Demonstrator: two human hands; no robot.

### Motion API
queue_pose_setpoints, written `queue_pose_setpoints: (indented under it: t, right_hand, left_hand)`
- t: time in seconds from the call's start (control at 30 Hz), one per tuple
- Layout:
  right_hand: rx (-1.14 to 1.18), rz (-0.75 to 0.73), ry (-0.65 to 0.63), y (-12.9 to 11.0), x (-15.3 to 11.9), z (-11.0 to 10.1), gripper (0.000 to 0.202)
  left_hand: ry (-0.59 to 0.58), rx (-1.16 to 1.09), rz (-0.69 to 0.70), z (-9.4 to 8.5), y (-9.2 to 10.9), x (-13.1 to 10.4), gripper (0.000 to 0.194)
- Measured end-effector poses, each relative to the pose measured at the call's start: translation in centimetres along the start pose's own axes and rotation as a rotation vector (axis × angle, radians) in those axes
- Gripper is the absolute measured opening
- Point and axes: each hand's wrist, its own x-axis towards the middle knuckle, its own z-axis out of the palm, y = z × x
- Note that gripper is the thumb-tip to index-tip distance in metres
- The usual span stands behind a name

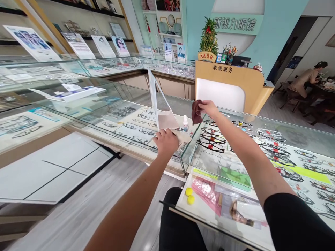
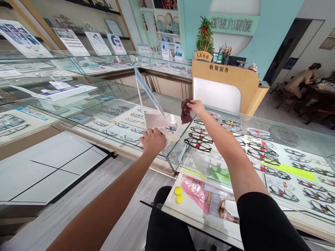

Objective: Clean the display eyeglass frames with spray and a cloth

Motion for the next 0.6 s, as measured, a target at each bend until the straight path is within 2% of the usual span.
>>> queue_pose_setpoints:
  t: [0.07, 0.13, 0.2, 0.3, 0.43, 0.6]
  right_hand:
    - [0.143, 0.013, -0.013, -1.1, -1.5, -2.4, 0.015]
    - [0.393, 0.039, -0.053, -2.2, -4.0, -4.8, 0.009]
    - [0.678, 0.057, -0.116, -3.3, -7.6, -6.8, 0.009]
    - [0.849, 0.082, -0.170, -4.5, -14.7, -8.7, 0.012]
    - [0.966, 0.218, -0.248, -4.7, -24.9, -8.8, 0.010]
    - [1.040, 0.507, -0.351, -1.7, -35.6, -7.3, 0.032]
  left_hand:
    - [0.002, -0.015, -0.004, -0.1, 0.1, 0.1, 0.045]
    - [-0.005, -0.035, -0.012, -0.3, 0.2, 0.1, 0.047]
    - [-0.015, -0.052, -0.019, -0.7, 0.4, 0.0, 0.048]
    - [-0.028, -0.067, -0.026, -1.6, 0.5, -0.3, 0.050]
    - [-0.110, -0.077, 0.007, -3.0, 0.4, -0.7, 0.054]
    - [-0.140, -0.036, -0.043, -3.7, 0.7, -0.8, 0.053]
